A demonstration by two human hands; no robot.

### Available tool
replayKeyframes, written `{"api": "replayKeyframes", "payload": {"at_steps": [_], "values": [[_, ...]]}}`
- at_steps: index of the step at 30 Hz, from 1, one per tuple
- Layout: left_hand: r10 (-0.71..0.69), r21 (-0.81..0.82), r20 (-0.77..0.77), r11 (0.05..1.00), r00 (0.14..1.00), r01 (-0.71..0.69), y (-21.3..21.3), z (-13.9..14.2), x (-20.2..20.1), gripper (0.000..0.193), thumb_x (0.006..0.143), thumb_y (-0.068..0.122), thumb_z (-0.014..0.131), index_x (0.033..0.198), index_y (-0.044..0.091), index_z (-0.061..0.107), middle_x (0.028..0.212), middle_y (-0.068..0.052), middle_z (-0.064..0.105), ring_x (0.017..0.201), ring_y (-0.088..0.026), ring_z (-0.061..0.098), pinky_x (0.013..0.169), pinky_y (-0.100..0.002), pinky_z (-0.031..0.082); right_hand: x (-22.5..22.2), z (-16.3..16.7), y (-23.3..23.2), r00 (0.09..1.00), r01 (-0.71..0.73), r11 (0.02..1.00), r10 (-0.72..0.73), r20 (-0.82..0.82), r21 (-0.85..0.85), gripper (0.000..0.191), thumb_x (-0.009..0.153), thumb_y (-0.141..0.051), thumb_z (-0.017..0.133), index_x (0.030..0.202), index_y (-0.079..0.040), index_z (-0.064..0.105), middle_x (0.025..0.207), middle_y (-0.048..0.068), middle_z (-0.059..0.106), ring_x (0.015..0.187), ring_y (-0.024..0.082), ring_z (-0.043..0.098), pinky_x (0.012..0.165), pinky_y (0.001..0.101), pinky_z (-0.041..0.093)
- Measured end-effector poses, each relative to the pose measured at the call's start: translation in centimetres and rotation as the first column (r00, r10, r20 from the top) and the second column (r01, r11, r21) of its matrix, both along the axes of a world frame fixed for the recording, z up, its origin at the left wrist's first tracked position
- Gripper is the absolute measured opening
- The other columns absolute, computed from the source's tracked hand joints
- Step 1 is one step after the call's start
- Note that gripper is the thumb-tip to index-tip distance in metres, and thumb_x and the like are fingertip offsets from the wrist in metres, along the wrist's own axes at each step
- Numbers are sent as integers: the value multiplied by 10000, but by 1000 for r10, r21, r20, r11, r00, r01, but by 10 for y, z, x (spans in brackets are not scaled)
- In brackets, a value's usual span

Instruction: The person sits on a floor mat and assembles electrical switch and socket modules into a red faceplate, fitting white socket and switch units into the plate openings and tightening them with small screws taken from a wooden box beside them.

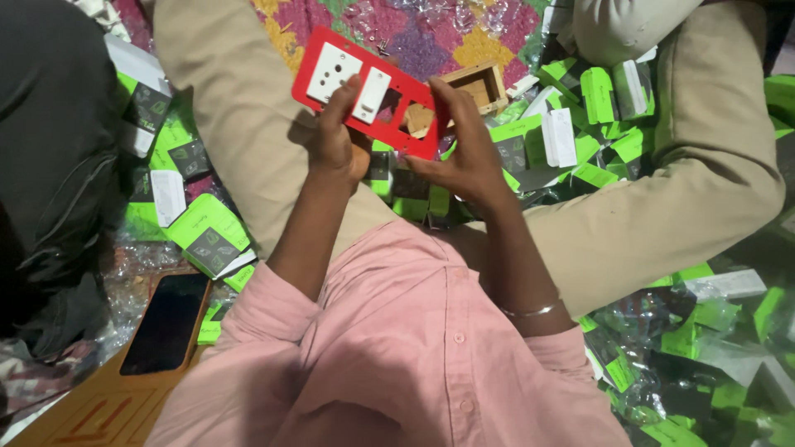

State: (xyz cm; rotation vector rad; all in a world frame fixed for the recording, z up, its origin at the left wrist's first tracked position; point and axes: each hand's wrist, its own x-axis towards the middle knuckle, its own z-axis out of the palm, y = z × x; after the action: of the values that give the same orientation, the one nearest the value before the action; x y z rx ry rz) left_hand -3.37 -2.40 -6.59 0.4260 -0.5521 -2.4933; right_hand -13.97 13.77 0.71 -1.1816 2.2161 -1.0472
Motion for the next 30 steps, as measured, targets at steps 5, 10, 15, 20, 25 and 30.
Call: {"api": "replayKeyframes", "payload": {"at_steps": [5,10,15,20,25,30], "values": [[122,129,116,982,986,-136,-4,-4,2,501,980,317,677,1371,32,546,1264,-163,693,1177,-292,679,1012,-472,585,4,-23,0,997,-71,992,74,20,-107,1126,747,-262,997,1623,-75,314,1527,156,481,1400,315,535,1164,414,479],[211,48,192,973,958,-224,-20,2,14,581,977,489,607,1363,58,563,1227,-149,711,1039,-280,687,740,-491,609,-64,-48,7,997,-65,979,72,-32,192,1093,642,-330,989,1530,-51,416,1510,221,472,1399,374,460,1154,461,386],[237,32,227,968,945,-250,-21,13,21,645,952,560,561,1389,88,526,1233,-140,701,1053,-286,693,682,-482,610,-139,-81,-19,942,151,871,17,-335,467,837,789,-500,908,1378,-16,564,1375,240,574,1241,415,563,1042,488,458],[258,44,234,960,937,-276,-17,19,26,694,966,569,566,1452,83,472,1300,-174,674,1134,-313,683,745,-492,609,-147,-97,-40,968,69,557,163,-191,827,605,943,-655,751,1029,-57,786,1022,218,745,931,377,713,875,493,562],[244,92,175,961,954,-263,-15,20,39,716,994,570,560,1495,68,463,1341,-190,648,1184,-343,642,824,-510,588,-205,-89,-58,921,200,793,48,-386,575,300,830,-371,833,1009,-131,807,971,159,750,887,350,725,776,478,569],[276,134,197,943,941,-305,-12,22,40,718,977,530,596,1515,86,424,1390,-179,606,1270,-352,614,938,-506,591,-237,-108,-78,897,327,911,-217,-386,250,402,799,-273,885,1114,-75,735,956,156,749,879,330,723,761,452,566]]}}
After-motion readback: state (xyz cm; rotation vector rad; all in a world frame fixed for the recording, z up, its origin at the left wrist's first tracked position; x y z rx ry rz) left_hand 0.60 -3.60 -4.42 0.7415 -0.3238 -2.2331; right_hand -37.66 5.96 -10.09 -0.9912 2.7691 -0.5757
